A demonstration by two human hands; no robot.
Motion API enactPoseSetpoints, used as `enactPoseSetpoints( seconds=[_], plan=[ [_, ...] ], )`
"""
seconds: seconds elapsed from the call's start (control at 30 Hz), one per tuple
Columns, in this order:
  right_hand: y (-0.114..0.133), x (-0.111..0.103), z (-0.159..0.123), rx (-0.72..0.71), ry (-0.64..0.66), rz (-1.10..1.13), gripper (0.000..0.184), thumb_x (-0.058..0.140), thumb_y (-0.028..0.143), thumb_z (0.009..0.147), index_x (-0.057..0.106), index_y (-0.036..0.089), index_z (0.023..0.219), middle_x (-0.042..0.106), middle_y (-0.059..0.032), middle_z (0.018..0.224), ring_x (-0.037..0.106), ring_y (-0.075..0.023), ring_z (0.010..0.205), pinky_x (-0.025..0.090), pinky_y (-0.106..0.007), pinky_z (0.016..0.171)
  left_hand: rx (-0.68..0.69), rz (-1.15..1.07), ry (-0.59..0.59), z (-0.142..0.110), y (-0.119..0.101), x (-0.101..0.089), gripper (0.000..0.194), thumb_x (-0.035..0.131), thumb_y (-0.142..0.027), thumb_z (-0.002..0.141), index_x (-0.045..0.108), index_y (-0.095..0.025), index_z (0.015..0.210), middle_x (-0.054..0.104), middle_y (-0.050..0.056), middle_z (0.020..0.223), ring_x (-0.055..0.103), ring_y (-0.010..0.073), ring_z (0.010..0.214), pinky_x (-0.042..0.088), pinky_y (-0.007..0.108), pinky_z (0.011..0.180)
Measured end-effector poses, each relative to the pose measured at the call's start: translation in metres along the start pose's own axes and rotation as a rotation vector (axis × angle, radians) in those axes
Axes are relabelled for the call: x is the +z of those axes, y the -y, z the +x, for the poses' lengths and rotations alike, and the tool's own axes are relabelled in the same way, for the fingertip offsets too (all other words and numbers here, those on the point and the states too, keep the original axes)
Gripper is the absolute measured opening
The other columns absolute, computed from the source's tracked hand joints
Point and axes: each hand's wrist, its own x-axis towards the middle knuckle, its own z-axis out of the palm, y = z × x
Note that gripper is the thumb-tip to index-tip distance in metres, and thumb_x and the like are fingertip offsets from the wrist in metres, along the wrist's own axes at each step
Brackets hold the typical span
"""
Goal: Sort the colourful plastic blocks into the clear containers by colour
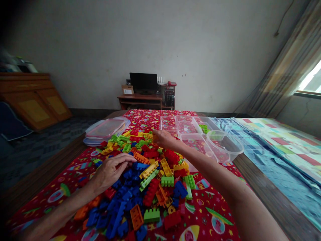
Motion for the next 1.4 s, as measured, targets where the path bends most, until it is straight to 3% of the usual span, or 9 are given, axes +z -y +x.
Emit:
enactPoseSetpoints(
  seconds=[0.3, 0.47, 0.53, 0.67, 0.87, 1.03, 1.13, 1.23, 1.4],
  plan=[
    [0.002, -0.038, -0.021, 0.177, -0.127, 0.211, 0.021, 0.049, 0.029, 0.091, 0.056, 0.014, 0.079, 0.062, -0.0022, 0.065, 0.049, -0.0093, 0.056, 0.031, -0.022, 0.056, 0.036, 0.028, -0.006, -0.001, -0.001, -0.004, 0.031, 0.039, -0.011, 0.085, 0.069, -0.018, 0.085, 0.071, 0.003, 0.083, 0.067, 0.0126, 0.071, 0.053, 0.02, 0.065],
    [0.001, -0.069, -0.051, 0.178, -0.262, 0.366, 0.042, 0.043, 0.047, 0.093, 0.056, 0.015, 0.069, 0.064, -0.0043, 0.062, 0.056, -0.0103, 0.056, 0.04, -0.024, 0.059, 0.288, 0.088, -0.029, 0.016, -0.032, -0.008, 0.031, 0.04, -0.007, 0.088, 0.068, -0.018, 0.095, 0.071, 0.005, 0.095, 0.065, 0.0146, 0.093, 0.051, 0.025, 0.086],
    [0.003, -0.074, -0.059, 0.184, -0.321, 0.453, 0.043, 0.045, 0.052, 0.091, 0.058, 0.015, 0.073, 0.066, -0.0058, 0.066, 0.06, -0.0116, 0.06, 0.044, -0.024, 0.061, 0.414, 0.075, 0.063, 0.032, -0.048, 0.001, 0.03, 0.042, -0.008, 0.09, 0.067, -0.019, 0.103, 0.07, 0.005, 0.102, 0.062, 0.0158, 0.102, 0.049, 0.03, 0.093],
    [0.012, -0.07, -0.069, 0.188, -0.39, 0.677, 0.041, 0.051, 0.056, 0.086, 0.056, 0.015, 0.086, 0.067, -0.0055, 0.071, 0.064, -0.0132, 0.064, 0.049, -0.026, 0.062, 0.489, 0.147, 0.449, 0.061, -0.061, 0.032, 0.033, 0.054, -0.013, 0.087, 0.062, -0.024, 0.116, 0.067, 0.004, 0.115, 0.057, 0.0183, 0.112, 0.043, 0.035, 0.101],
    [0.01, -0.057, -0.079, 0.266, -0.339, 0.879, 0.053, 0.061, 0.047, 0.081, 0.044, 0.017, 0.121, 0.065, 0.0014, 0.064, 0.064, -0.0136, 0.058, 0.052, -0.027, 0.057, 0.338, 0.12, 0.432, 0.07, -0.049, 0.045, 0.015, 0.066, -0.022, 0.08, 0.069, -0.02, 0.094, 0.069, 0.005, 0.1, 0.06, 0.0217, 0.103, 0.045, 0.037, 0.096],
    [0.006, -0.054, -0.08, 0.152, -0.263, 0.807, 0.031, 0.059, 0.043, 0.083, 0.061, 0.013, 0.092, 0.066, -0.0054, 0.077, 0.065, -0.0143, 0.07, 0.053, -0.028, 0.065, -0.052, -0.147, 0.099, 0.075, -0.049, 0.031, 0.026, 0.063, -0.031, 0.081, 0.066, -0.019, 0.104, 0.072, 0.005, 0.091, 0.068, 0.0198, 0.083, 0.054, 0.033, 0.079],
    [0.015, -0.047, -0.076, 0.06, -0.19, 0.992, 0.033, 0.062, 0.043, 0.08, 0.06, 0.015, 0.097, 0.066, -0.0048, 0.084, 0.065, -0.0148, 0.075, 0.054, -0.029, 0.066, -0.181, -0.356, -0.023, 0.076, -0.048, 0.024, 0.048, 0.066, -0.036, 0.078, 0.053, -0.019, 0.121, 0.07, 0.004, 0.088, 0.068, 0.0176, 0.073, 0.057, 0.029, 0.066],
    [0.025, -0.041, -0.072, -0.011, -0.14, 1.111, 0.034, 0.067, 0.039, 0.075, 0.057, 0.018, 0.101, 0.064, -0.0017, 0.085, 0.064, -0.0132, 0.071, 0.054, -0.027, 0.063, -0.264, -0.507, -0.012, 0.074, -0.049, 0.021, 0.06, 0.069, -0.041, 0.074, 0.045, -0.02, 0.125, 0.067, 0.001, 0.085, 0.066, 0.015, 0.062, 0.056, 0.027, 0.054],
    [0.026, -0.04, -0.073, 0.042, -0.118, 0.93, 0.01, 0.061, 0.025, 0.076, 0.058, 0.016, 0.08, 0.062, 0.0015, 0.068, 0.058, -0.0095, 0.058, 0.047, -0.021, 0.053, -0.313, -0.6, 0.09, 0.072, -0.044, 0.021, 0.054, 0.062, -0.045, 0.079, 0.047, -0.017, 0.124, 0.066, 0.0, 0.078, 0.067, 0.0167, 0.065, 0.057, 0.029, 0.058]
  ],
)
